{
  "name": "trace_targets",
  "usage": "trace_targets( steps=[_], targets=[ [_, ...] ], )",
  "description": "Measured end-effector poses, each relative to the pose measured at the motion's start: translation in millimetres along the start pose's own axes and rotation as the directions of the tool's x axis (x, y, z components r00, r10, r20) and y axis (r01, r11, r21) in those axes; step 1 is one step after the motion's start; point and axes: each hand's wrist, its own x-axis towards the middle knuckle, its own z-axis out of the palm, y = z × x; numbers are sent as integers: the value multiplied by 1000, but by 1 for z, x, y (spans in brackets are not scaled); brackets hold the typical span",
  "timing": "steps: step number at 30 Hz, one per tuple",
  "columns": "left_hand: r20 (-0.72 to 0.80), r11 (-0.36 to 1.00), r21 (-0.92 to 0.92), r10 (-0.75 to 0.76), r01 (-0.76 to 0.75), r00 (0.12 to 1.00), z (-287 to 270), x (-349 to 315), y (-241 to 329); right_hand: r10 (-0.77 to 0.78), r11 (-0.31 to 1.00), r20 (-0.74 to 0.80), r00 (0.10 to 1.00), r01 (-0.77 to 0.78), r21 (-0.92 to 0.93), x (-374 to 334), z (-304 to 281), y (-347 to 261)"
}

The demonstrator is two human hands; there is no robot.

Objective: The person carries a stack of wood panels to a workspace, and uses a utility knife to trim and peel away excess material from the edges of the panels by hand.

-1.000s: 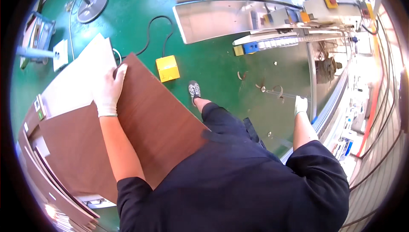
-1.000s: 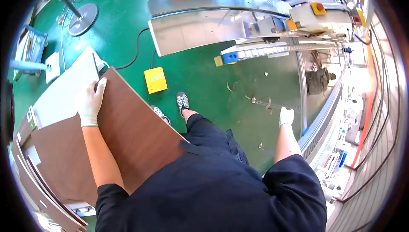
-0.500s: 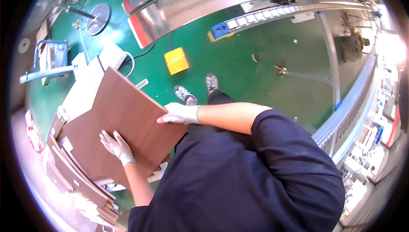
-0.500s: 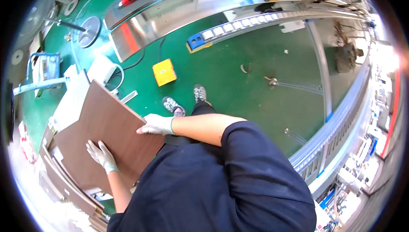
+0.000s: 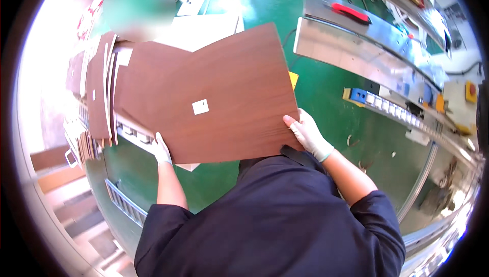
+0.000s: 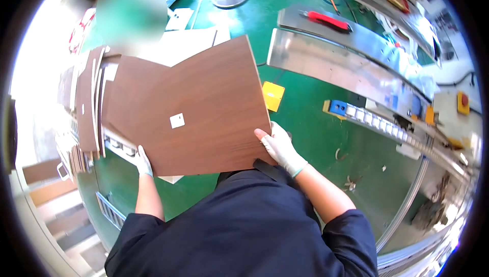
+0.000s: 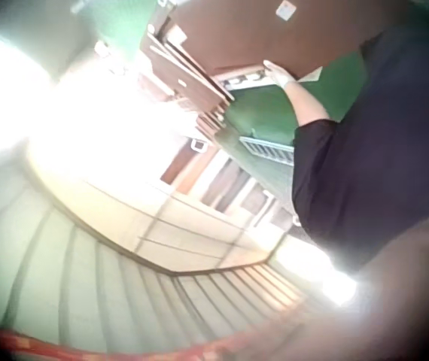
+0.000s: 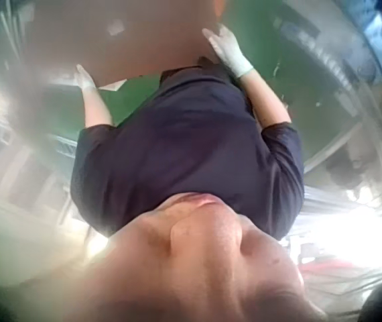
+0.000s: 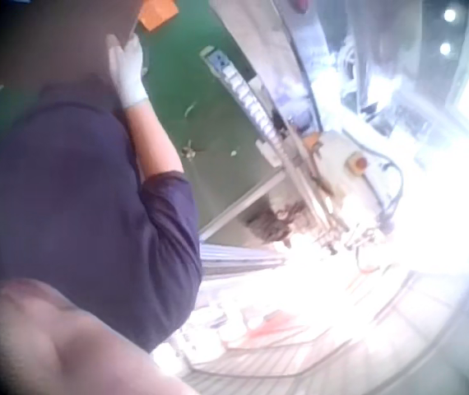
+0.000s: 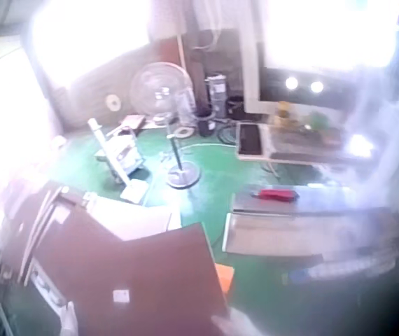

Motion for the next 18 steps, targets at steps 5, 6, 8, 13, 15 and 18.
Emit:
trace_targets(
  steps=[5, 6, 8, 13, 15, 18],
  targets=[
    [135, 883, -466, 14, 51, 991, -3, 5, -25, -257, 933, -91, 962, 223, -283, -5, -16, -31],
    [172, 840, -540, 46, 55, 984, -1, 0, -28, -315, 908, -131, 940, 257, -332, -7, -21, -35],
    [216, 763, -644, 108, 58, 970, 3, -15, -28, -411, 840, -161, 897, 304, -449, -16, -38, -31],
    [198, 739, -673, 140, 31, 970, -16, -59, 78, -294, 934, -309, 905, 203, -294, -52, -90, -15],
    [217, 738, -675, 201, -2, 955, -17, -67, 120, -149, 948, -436, 887, 254, 192, -63, -107, 9],
    [210, 693, -712, 365, -114, 907, -4, -81, 166, -115, 937, -529, 841, 269, 223, -95, -139, 36]
  ],
)
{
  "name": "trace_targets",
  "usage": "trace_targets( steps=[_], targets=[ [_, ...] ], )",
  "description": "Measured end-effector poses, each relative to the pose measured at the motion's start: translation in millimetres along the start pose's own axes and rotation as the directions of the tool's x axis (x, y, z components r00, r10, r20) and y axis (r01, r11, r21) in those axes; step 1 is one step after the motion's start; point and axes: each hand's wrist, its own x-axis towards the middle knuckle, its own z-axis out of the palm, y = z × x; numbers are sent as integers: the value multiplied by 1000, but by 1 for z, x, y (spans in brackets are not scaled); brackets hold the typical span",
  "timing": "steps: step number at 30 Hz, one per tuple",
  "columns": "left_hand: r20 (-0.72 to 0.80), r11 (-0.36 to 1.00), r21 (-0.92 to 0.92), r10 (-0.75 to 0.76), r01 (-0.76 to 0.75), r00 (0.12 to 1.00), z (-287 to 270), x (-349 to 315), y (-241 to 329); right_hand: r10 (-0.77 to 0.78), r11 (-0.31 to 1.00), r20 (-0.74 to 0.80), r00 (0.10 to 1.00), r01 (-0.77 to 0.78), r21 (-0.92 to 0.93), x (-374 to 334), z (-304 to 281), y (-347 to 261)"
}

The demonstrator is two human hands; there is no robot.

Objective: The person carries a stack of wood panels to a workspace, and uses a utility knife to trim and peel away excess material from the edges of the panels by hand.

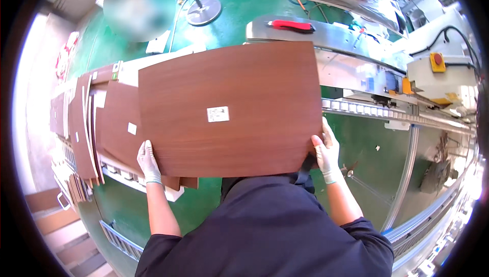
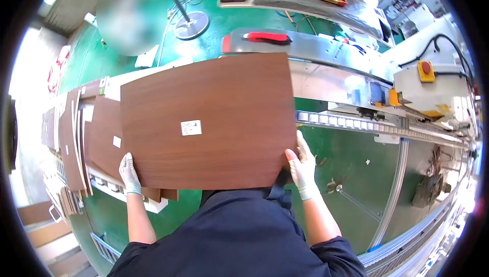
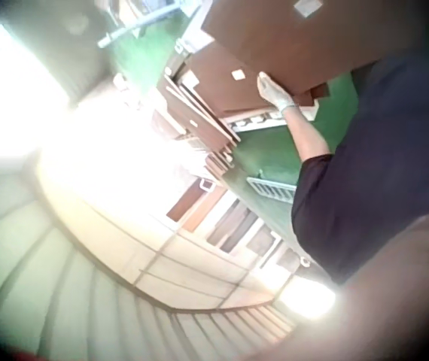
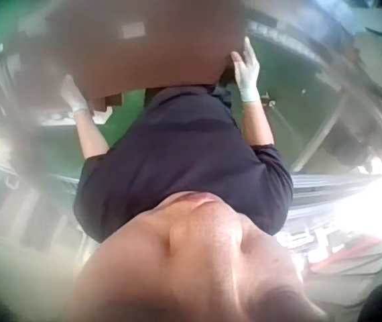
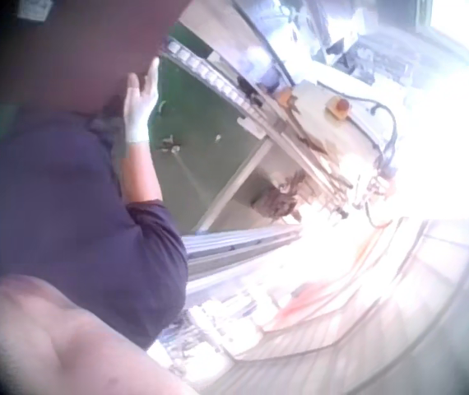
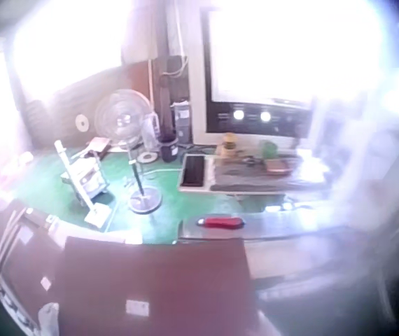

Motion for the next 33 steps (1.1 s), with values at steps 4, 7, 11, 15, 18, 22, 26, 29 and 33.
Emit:
trace_targets(
  steps=[4, 7, 11, 15, 18, 22, 26, 29, 33],
  targets=[
    [177, 999, -15, -47, 50, 983, 76, -30, 45, -1, 998, -191, 982, -11, -62, -29, -81, 15],
    [300, 989, -93, -86, 119, 950, 122, -56, 63, -2, 998, -279, 960, -17, -65, -43, -130, 18],
    [409, 959, -233, -53, 160, 911, 160, -83, 54, 38, 996, -404, 914, -69, -64, -35, -184, 23],
    [673, 938, -82, -197, 338, 712, 179, -83, 80, 134, 990, -345, 929, -113, 80, -15, -268, 62],
    [767, 908, 9, -275, 419, 579, 198, -85, 86, 297, 712, -314, 902, 10, 702, -7, -290, 62],
    [744, 925, -46, -220, 378, 631, 224, -105, 88, 365, 392, -429, 826, 281, 876, -32, -228, 36],
    [785, 879, 3, -298, 477, 544, 256, -132, 110, 354, 453, -361, 863, 179, 873, -42, -133, 57],
    [844, 910, 27, -242, 413, 478, 276, -140, 103, 409, 460, -473, 781, 271, 846, -18, -128, 73],
    [851, 956, 63, -202, 288, 486, 301, -167, 99, 367, 246, -303, 880, 222, 943, -5, -172, 41]
  ],
)
